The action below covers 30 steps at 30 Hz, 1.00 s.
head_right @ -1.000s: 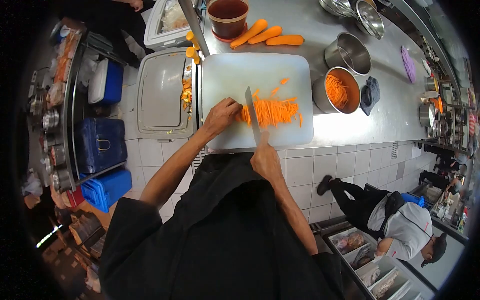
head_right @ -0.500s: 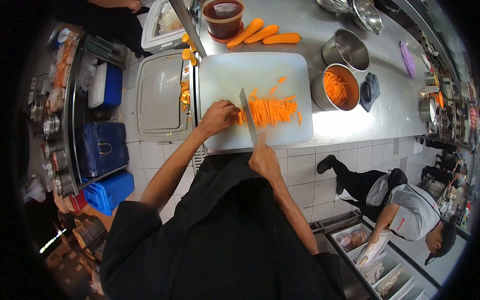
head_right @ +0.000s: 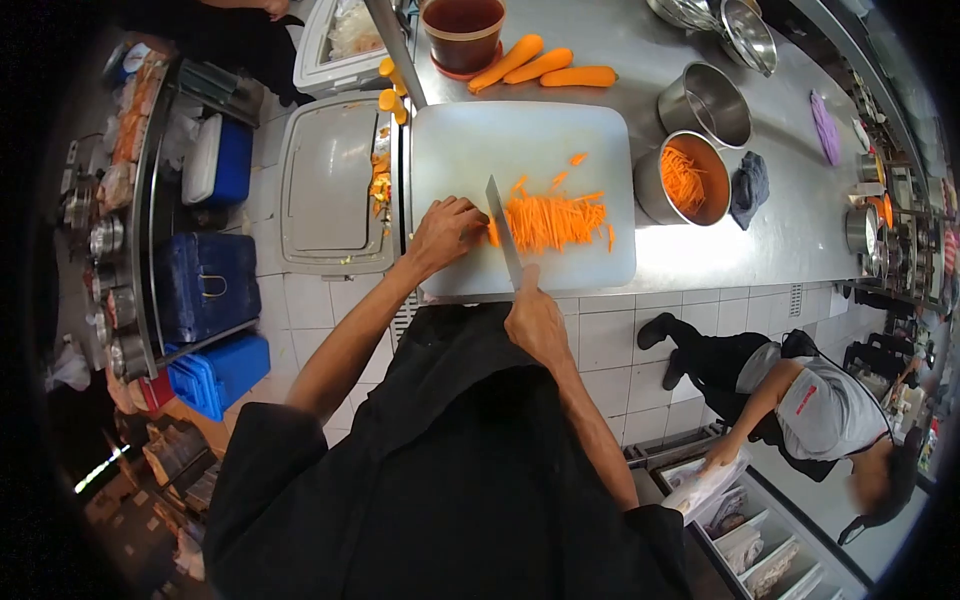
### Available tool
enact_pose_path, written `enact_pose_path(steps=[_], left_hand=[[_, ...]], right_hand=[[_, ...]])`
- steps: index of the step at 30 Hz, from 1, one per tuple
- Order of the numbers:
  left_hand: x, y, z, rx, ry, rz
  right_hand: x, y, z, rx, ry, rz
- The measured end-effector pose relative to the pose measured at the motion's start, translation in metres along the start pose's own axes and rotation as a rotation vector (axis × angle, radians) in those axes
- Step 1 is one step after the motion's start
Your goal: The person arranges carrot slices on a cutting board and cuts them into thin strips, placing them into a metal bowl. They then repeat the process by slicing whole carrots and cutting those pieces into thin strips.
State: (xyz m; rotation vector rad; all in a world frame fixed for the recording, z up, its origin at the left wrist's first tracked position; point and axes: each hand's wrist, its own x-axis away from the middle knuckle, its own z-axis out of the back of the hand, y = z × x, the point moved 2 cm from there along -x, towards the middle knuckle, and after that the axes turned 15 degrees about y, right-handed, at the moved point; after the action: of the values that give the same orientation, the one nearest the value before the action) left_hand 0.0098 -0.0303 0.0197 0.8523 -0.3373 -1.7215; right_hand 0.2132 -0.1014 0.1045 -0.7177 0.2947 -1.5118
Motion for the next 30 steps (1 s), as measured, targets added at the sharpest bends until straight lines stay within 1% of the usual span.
enact_pose_path(steps=[2,3,5,8,12,14,21,23,27,29,30], left_hand=[[0.000,0.001,0.000,-0.062,-0.072,-0.023],[0.000,0.001,-0.002,-0.063,-0.076,-0.023],[0.000,0.002,-0.006,-0.135,-0.053,-0.066],[0.002,0.002,-0.009,-0.122,-0.017,-0.071],[0.003,0.005,-0.008,-0.111,0.002,-0.082],[0.005,0.005,-0.009,-0.147,0.003,-0.081],[0.008,0.003,-0.014,-0.195,0.029,-0.101],[0.007,0.004,-0.013,-0.190,0.021,-0.092],[0.006,0.005,-0.014,-0.173,0.034,-0.073],[0.005,0.009,-0.011,-0.194,0.022,-0.048],[0.007,0.010,-0.012,-0.189,0.021,-0.046]], right_hand=[[0.000,0.002,-0.004,-0.018,0.052,0.088],[0.001,0.004,-0.007,-0.021,0.051,0.085],[0.002,0.005,-0.012,-0.029,0.092,0.180],[0.003,0.007,-0.011,-0.061,0.119,0.222],[0.007,0.003,-0.006,-0.006,0.073,0.155],[0.008,0.007,-0.009,0.002,0.012,0.042],[0.010,0.006,-0.009,0.024,-0.026,-0.019],[0.012,0.003,-0.005,0.082,-0.076,-0.079],[0.009,0.010,-0.015,0.065,-0.072,-0.090],[0.004,0.018,-0.029,-0.044,0.041,0.015],[0.002,0.016,-0.029,-0.040,0.040,0.011]])
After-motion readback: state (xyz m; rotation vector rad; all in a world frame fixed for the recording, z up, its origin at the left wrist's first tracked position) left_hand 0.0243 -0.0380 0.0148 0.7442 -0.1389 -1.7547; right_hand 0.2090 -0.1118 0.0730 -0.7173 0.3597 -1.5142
